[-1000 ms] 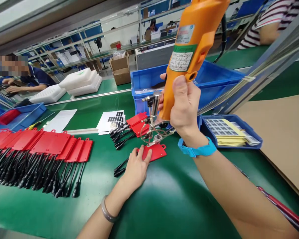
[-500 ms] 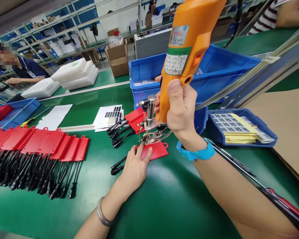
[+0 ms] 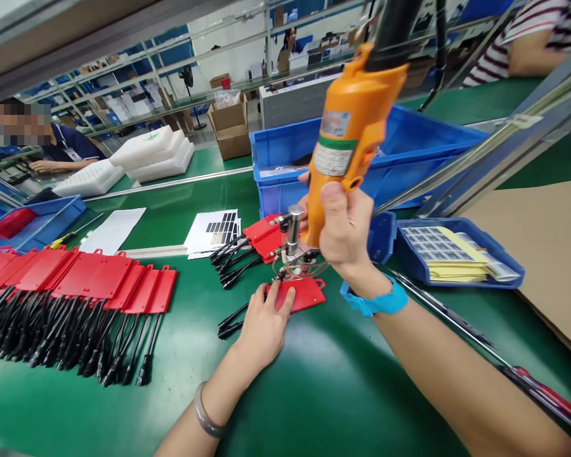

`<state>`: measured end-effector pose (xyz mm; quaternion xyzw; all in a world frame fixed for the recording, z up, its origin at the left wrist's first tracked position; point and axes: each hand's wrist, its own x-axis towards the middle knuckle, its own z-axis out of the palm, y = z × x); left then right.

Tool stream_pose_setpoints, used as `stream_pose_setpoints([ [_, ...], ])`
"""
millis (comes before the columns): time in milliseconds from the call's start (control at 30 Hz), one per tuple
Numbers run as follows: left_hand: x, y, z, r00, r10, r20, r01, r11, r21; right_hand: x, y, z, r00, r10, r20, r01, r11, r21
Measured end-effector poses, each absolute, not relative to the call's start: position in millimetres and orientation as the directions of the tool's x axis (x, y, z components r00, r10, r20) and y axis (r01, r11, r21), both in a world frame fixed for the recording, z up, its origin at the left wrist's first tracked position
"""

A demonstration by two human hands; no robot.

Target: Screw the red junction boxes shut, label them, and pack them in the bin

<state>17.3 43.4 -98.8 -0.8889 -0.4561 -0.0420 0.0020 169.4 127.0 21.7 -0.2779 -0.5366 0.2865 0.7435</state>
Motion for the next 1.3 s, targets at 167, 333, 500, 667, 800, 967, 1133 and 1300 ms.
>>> stream_pose_setpoints([
  [167, 24, 53, -111, 0.59, 0.785, 0.189, 0.777, -0.616, 0.129, 164, 106, 79, 0.364, 0.604, 0.709, -0.02, 0.766, -0.642],
  [333, 24, 55, -117, 0.543, 0.81, 0.219, 0.816, -0.571, 0.089, 142, 111, 84, 0.339, 0.638, 0.691, -0.116, 0.758, -0.642],
  [500, 22, 51, -112, 0.53, 0.828, 0.184, 0.834, -0.548, 0.061, 131, 123, 41, 0.254, 0.728, 0.637, -0.151, 0.68, -0.718],
  [667, 24, 53, -113, 0.516, 0.838, 0.178, 0.841, -0.535, 0.08, 133, 127, 23, 0.265, 0.745, 0.612, -0.099, 0.653, -0.751],
  [800, 24, 53, -114, 0.505, 0.847, 0.167, 0.846, -0.524, 0.1, 132, 129, 21, 0.243, 0.756, 0.608, -0.094, 0.642, -0.761],
  [967, 26, 54, -113, 0.496, 0.856, 0.145, 0.854, -0.511, 0.095, 125, 134, 10, 0.203, 0.745, 0.635, -0.047, 0.656, -0.754],
  [1133, 26, 53, -111, 0.485, 0.861, 0.154, 0.86, -0.502, 0.093, 125, 130, 3, 0.207, 0.745, 0.634, -0.093, 0.66, -0.745],
  [1300, 22, 52, -109, 0.516, 0.833, 0.199, 0.827, -0.545, 0.139, 143, 106, 47, 0.31, 0.671, 0.674, -0.141, 0.733, -0.665],
])
